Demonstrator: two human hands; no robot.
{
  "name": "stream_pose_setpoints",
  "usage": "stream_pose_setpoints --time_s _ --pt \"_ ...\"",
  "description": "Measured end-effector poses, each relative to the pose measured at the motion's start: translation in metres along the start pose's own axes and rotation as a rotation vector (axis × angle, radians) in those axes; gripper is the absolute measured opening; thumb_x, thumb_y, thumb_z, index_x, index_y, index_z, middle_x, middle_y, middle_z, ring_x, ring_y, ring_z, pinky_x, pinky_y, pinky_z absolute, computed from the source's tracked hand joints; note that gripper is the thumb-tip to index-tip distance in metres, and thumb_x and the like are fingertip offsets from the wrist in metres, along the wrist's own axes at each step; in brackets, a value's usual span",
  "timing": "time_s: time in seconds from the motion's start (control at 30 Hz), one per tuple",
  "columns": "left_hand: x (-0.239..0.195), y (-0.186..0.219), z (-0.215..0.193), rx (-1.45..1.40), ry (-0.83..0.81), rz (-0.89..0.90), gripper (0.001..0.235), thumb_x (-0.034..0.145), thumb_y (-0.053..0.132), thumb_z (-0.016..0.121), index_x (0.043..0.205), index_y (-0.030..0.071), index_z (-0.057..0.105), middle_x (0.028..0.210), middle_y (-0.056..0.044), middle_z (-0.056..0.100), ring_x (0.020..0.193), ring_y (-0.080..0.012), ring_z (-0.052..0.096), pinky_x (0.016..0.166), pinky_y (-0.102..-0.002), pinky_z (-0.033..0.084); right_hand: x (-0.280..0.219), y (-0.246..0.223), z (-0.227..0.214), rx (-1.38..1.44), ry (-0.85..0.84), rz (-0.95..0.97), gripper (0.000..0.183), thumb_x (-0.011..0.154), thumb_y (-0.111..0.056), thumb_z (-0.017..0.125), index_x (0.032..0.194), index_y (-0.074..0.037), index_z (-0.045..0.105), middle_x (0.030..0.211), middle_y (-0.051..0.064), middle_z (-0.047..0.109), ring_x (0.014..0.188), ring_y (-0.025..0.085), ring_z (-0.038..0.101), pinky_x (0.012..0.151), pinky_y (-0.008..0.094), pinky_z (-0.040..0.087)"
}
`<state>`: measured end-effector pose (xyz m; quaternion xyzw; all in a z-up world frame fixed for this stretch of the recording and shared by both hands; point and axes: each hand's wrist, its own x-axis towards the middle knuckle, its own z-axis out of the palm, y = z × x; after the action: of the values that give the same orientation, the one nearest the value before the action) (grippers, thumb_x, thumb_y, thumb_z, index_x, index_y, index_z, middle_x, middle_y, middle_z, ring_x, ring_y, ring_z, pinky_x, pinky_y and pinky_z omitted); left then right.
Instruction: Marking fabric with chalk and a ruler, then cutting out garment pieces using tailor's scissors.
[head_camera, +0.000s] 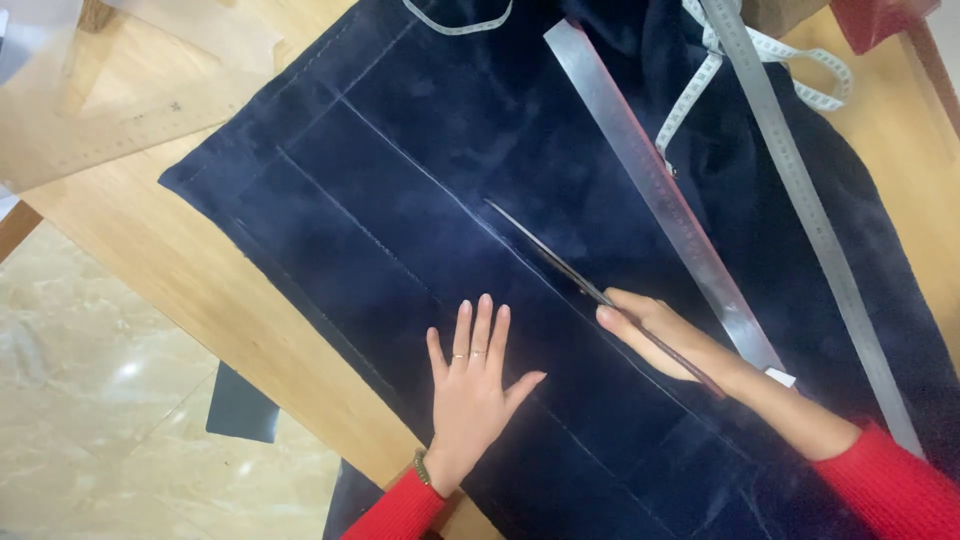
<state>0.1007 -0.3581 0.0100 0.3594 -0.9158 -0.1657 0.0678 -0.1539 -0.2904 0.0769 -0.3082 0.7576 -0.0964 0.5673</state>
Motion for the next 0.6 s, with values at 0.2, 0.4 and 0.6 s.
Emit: stream_pose_setpoints --time_s 0.2,0.4,0.6 --pt "-0.002 -0.003 -0.002 0.044 0.019 0.048 0.096 0.091 0.078 0.058 0.160 0.016 0.035 0.168 -0.009 0.033 0.156 -0.0269 0.031 0.117 -0.061 0.034 0.015 0.010 0.001 -0.061 -0.005 -0.113 0.039 0.101 -0.053 0.046 0.086 -0.018 0.054 0.077 -0.005 0.048 0.072 0.009 0.045 0.065 0.027 0.037" --pt "0.000 -0.002 0.000 -0.095 0.009 -0.014 0.091 0.088 0.072 0.069 0.156 0.018 0.042 0.164 -0.008 0.041 0.153 -0.0307 0.037 0.120 -0.062 0.030 0.019 -0.051 -0.003 0.003 -0.043 0.010 0.044 0.093 -0.054 0.048 0.108 -0.017 0.064 0.098 -0.001 0.067 0.090 0.009 0.063 0.084 0.029 0.051" --pt "-0.002 -0.003 0.004 0.023 0.025 0.011 0.096 0.088 0.079 0.063 0.158 0.018 0.039 0.164 -0.007 0.041 0.153 -0.0288 0.038 0.118 -0.060 0.036 0.031 -0.027 0.000 -0.037 0.020 -0.129 0.036 0.104 -0.048 0.047 0.087 -0.018 0.055 0.081 -0.006 0.048 0.074 0.008 0.044 0.069 0.028 0.038"
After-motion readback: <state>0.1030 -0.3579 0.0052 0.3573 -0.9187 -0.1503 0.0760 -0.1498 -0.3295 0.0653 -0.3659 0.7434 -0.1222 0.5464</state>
